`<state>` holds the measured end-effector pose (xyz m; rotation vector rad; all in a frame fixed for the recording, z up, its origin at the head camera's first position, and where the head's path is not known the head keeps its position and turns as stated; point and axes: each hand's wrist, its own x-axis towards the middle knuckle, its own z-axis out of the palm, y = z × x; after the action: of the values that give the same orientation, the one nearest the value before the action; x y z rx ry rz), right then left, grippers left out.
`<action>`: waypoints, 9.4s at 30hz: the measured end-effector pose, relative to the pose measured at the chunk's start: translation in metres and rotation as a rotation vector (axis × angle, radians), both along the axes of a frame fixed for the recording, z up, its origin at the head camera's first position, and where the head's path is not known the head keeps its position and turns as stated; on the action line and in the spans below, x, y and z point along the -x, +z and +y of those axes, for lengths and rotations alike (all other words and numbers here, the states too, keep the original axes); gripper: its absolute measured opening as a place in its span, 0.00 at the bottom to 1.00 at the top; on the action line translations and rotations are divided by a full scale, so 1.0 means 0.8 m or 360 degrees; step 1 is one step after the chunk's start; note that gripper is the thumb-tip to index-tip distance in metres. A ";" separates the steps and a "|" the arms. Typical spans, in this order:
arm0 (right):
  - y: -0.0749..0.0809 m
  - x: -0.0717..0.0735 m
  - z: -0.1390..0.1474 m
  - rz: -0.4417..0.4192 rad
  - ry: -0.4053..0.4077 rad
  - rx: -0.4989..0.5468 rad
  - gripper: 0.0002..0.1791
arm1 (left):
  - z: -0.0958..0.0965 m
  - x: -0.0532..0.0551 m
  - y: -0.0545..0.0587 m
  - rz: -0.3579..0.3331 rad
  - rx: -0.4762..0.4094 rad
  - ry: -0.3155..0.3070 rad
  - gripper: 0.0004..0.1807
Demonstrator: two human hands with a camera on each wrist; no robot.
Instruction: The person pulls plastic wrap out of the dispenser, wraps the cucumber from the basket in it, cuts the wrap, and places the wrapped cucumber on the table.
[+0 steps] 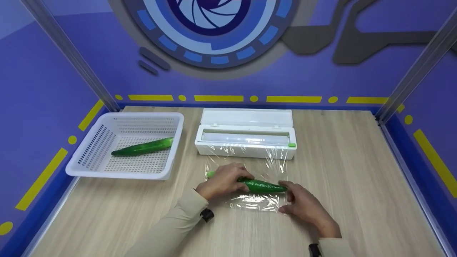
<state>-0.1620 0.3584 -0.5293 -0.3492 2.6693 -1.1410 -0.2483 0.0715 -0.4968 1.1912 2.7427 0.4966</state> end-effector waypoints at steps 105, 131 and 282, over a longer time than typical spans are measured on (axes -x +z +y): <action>0.017 0.025 0.001 0.0991 -0.0328 -0.0077 0.13 | 0.015 -0.006 0.000 -0.0210 -0.0018 0.0233 0.15; 0.014 -0.007 0.023 0.0765 -0.0263 -0.0191 0.14 | 0.012 -0.008 0.003 -0.0231 -0.0015 0.0266 0.15; 0.006 0.022 -0.006 0.0575 0.0422 0.0071 0.14 | -0.171 -0.011 -0.044 -0.0165 -0.0959 0.0763 0.06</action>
<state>-0.1798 0.3534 -0.5244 -0.9698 2.7789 -1.1457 -0.2396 -0.0651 -0.5319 0.5217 2.8596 1.4657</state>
